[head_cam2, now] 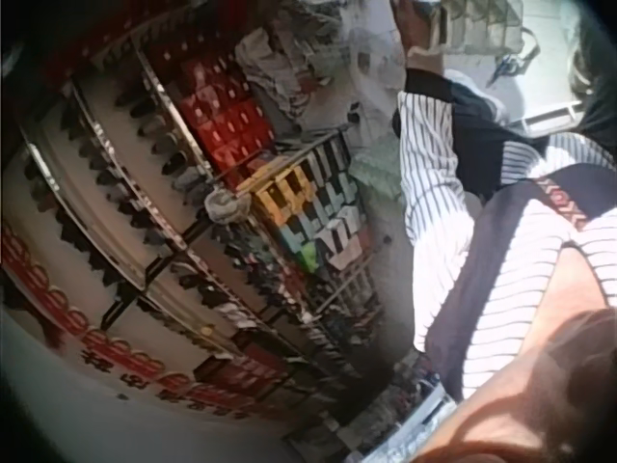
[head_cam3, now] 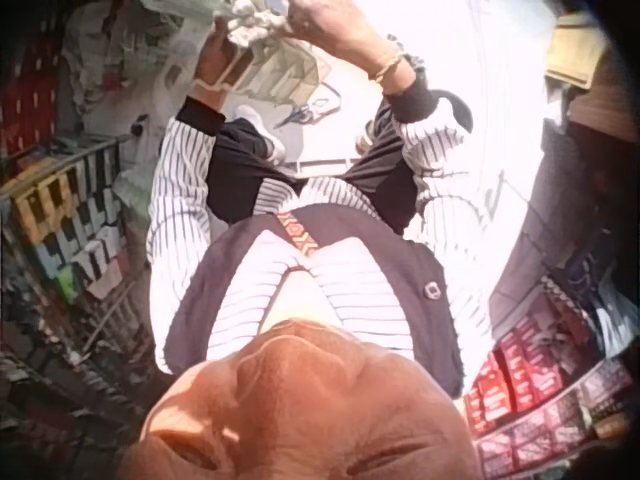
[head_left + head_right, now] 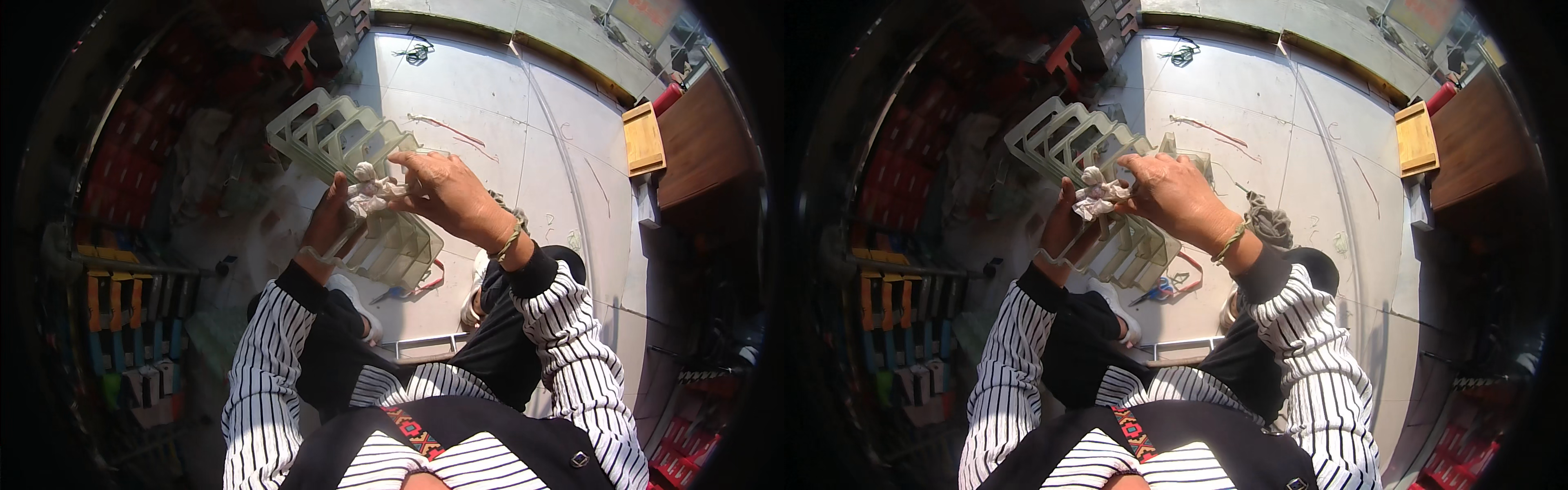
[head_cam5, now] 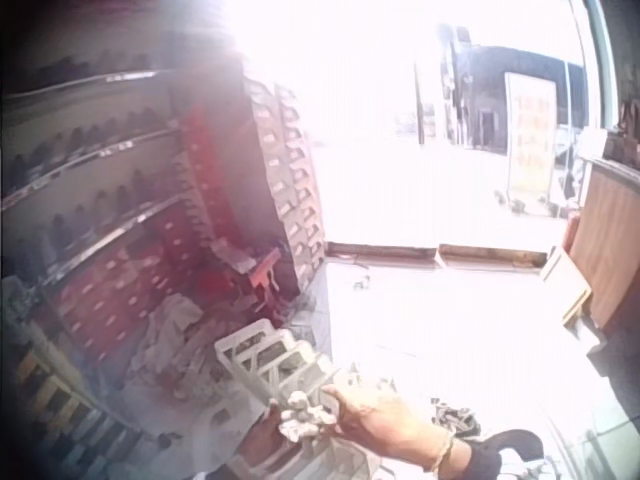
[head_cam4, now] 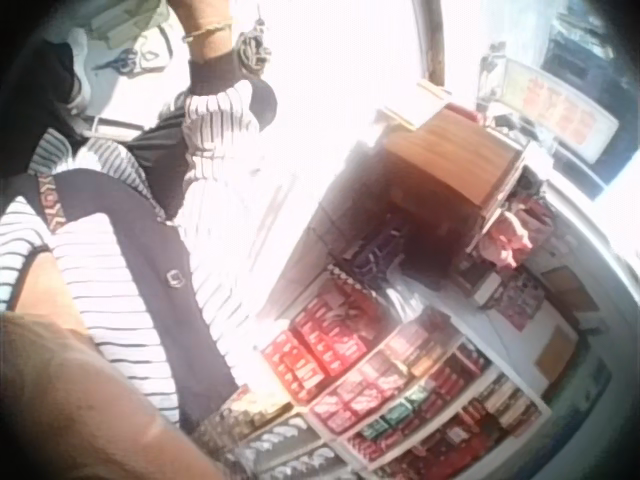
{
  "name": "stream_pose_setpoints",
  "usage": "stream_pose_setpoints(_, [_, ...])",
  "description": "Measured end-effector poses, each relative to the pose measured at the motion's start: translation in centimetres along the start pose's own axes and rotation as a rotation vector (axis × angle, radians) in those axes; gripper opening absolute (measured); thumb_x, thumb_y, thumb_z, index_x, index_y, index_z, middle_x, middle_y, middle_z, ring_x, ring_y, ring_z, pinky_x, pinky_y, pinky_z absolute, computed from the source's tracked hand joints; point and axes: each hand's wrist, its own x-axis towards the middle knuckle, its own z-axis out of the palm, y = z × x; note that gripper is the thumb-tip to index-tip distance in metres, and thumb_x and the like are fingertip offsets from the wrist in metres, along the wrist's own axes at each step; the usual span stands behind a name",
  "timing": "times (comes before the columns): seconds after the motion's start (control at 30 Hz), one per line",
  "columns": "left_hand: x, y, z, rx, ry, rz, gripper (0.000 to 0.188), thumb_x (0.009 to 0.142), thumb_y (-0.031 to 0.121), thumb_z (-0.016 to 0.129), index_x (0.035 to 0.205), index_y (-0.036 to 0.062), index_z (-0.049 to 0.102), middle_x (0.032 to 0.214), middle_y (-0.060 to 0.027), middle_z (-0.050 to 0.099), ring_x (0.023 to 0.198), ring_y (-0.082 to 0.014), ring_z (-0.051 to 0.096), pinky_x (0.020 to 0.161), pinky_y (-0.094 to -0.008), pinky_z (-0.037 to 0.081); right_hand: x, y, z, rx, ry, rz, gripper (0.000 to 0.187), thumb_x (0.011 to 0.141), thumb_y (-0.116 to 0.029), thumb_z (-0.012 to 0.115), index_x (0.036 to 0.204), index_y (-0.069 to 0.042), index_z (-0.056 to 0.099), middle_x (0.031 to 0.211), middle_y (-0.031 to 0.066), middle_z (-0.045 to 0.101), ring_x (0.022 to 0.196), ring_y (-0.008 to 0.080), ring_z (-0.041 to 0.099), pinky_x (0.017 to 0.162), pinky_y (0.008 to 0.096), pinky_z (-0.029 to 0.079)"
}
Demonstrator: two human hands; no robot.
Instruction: The person sits on the floor and wipes a translucent plastic part with a cloth, turning it over to clean multiple surfaces. After finishing, the person places the part into a plastic bag with other similar parts.
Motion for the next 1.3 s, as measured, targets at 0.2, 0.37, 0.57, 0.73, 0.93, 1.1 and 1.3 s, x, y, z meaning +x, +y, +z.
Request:
stream_pose_setpoints(0.2, [0.7,-0.7,-3.8,0.253,0.015,-0.088,0.043,0.096,0.034,0.05,0.121,-0.0009,0.048,0.118,-0.0173,0.058,0.106,-0.0265,0.06,0.095,-0.0377,0.048,-0.3,1.4,1.1,0.283,-0.075,0.195,0.029,0.091,-0.028,0.059,0.08,-0.001,0.057,0.065,0.0163,0.054,0.059,0.0319,0.053,0.055,0.0377,0.041])
stream_pose_setpoints(0.37, [-0.4,-1.0,-5.5,0.327,0.117,-0.135,0.044,0.094,0.037,0.05,0.117,-0.0004,0.052,0.108,-0.0136,0.062,0.095,-0.0187,0.063,0.088,-0.0331,0.051,-0.9,0.1,1.9,0.469,-0.082,0.305,0.033,0.094,-0.025,0.056,0.074,0.001,0.056,0.056,0.0122,0.05,0.048,0.0203,0.047,0.049,0.0325,0.038])
stream_pose_setpoints(0.57, [-1.4,-0.4,-2.7,0.398,0.163,-0.249,0.05,0.092,0.041,0.052,0.118,-0.0013,0.053,0.103,-0.0134,0.064,0.089,-0.018,0.065,0.08,-0.0309,0.055,-1.1,0.1,1.5,1.006,-0.052,0.554,0.035,0.096,-0.024,0.053,0.078,0.004,0.06,0.066,0.0014,0.057,0.061,0.0078,0.049,0.055,0.0243,0.042])
stream_pose_setpoints(0.73, [-1.5,0.0,-1.1,0.237,0.225,-0.276,0.046,0.088,0.035,0.057,0.117,-0.0004,0.054,0.1,-0.0106,0.062,0.088,-0.0178,0.062,0.078,-0.0309,0.051,-0.8,0.3,1.7,1.298,-0.048,0.777,0.032,0.096,-0.029,0.054,0.085,0.001,0.061,0.068,-0.0007,0.054,0.061,0.0034,0.048,0.056,0.0182,0.042])
stream_pose_setpoints(0.93, [-1.5,-0.9,-0.8,-0.342,0.251,-0.306,0.052,0.091,0.037,0.059,0.127,0.0023,0.046,0.11,-0.0155,0.061,0.099,-0.0266,0.062,0.091,-0.0407,0.051,-0.4,0.5,3.2,1.364,0.101,0.629,0.043,0.094,-0.034,0.057,0.115,0.003,0.053,0.1,0.0101,0.063,0.078,0.0124,0.06,0.07,0.024,0.05])
stream_pose_setpoints(1.1, [-1.1,-0.8,-0.8,-0.238,0.332,-0.22,0.053,0.087,0.035,0.066,0.125,0.0034,0.045,0.112,-0.0093,0.058,0.101,-0.0192,0.059,0.093,-0.0331,0.049,-0.5,0.5,4.1,0.545,0.14,0.114,0.028,0.082,-0.019,0.071,0.106,-0.007,0.061,0.098,0.0063,0.059,0.08,0.0153,0.06,0.065,0.0284,0.05])
stream_pose_setpoints(1.3, [-0.8,-0.8,-0.2,-0.186,0.333,-0.257,0.062,0.083,0.041,0.07,0.126,0.0041,0.045,0.116,-0.0082,0.056,0.107,-0.0191,0.055,0.095,-0.0335,0.046,-0.4,0.3,5.5,-0.063,0.059,-0.141,0.028,0.077,-0.013,0.061,0.105,-0.014,0.06,0.091,0.0038,0.053,0.084,0.0215,0.054,0.07,0.0324,0.045])
